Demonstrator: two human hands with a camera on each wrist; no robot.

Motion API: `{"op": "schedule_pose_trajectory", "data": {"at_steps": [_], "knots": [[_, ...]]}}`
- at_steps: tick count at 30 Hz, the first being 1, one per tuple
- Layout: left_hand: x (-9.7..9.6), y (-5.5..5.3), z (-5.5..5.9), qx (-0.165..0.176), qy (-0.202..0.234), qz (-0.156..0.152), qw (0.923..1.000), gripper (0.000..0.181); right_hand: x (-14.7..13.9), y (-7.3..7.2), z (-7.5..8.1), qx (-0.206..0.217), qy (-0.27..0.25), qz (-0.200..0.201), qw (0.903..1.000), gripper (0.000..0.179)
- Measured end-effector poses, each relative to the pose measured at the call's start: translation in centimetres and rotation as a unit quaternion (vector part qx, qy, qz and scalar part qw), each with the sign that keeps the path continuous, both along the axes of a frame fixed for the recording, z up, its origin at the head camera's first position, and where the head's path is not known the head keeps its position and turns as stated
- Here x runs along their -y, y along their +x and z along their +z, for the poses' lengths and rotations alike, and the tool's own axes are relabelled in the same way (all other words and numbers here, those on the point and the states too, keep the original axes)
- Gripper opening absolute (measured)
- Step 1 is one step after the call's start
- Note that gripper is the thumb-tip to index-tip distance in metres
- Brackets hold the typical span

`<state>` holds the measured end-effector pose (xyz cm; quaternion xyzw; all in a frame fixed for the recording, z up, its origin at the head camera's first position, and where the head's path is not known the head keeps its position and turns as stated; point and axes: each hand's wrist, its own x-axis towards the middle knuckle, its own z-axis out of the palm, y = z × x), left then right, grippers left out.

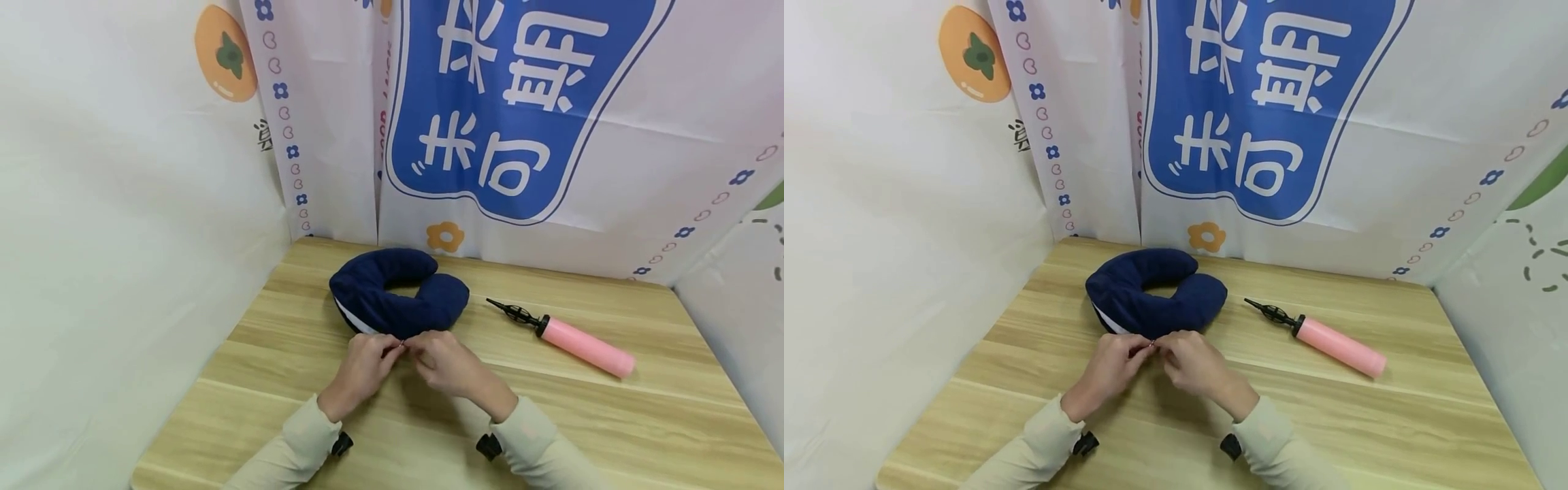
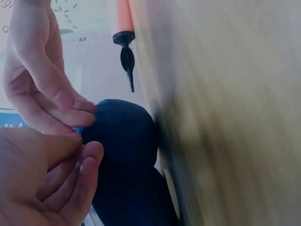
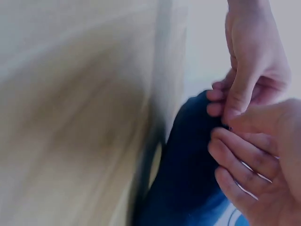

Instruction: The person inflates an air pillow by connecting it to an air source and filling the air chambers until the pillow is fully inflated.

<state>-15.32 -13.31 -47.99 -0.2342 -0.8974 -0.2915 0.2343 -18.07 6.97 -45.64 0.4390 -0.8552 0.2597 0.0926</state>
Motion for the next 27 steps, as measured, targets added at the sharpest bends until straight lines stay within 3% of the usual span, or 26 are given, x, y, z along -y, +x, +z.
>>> {"op": "schedule_pose_trajectory", "data": {"at_steps": [4,8,12,19,22,27], "knots": [[0.1,-0.2,0.5,-0.030,-0.010,0.012,0.9994,0.016,0.0,-0.8,0.5,-0.092,-0.014,-0.036,0.9950,0.029],[-0.1,-0.7,1.2,-0.088,-0.039,0.032,0.9948,0.023,0.5,-1.9,0.6,-0.202,-0.036,-0.032,0.9782,0.034],[-0.4,-1.2,1.5,-0.149,-0.064,0.025,0.9864,0.024,1.0,-2.8,0.3,-0.258,-0.062,-0.034,0.9635,0.025],[0.2,-1.7,0.8,-0.202,-0.059,0.012,0.9776,0.025,1.1,-3.5,-0.6,-0.305,-0.064,-0.031,0.9497,0.015],[1.0,-1.8,0.6,-0.192,-0.028,0.005,0.9810,0.024,0.5,-3.8,-0.6,-0.306,-0.076,-0.033,0.9486,0.015],[2.2,-1.9,0.6,-0.167,0.011,-0.005,0.9859,0.026,-0.7,-3.6,-0.4,-0.282,-0.083,-0.043,0.9549,0.021]]}}
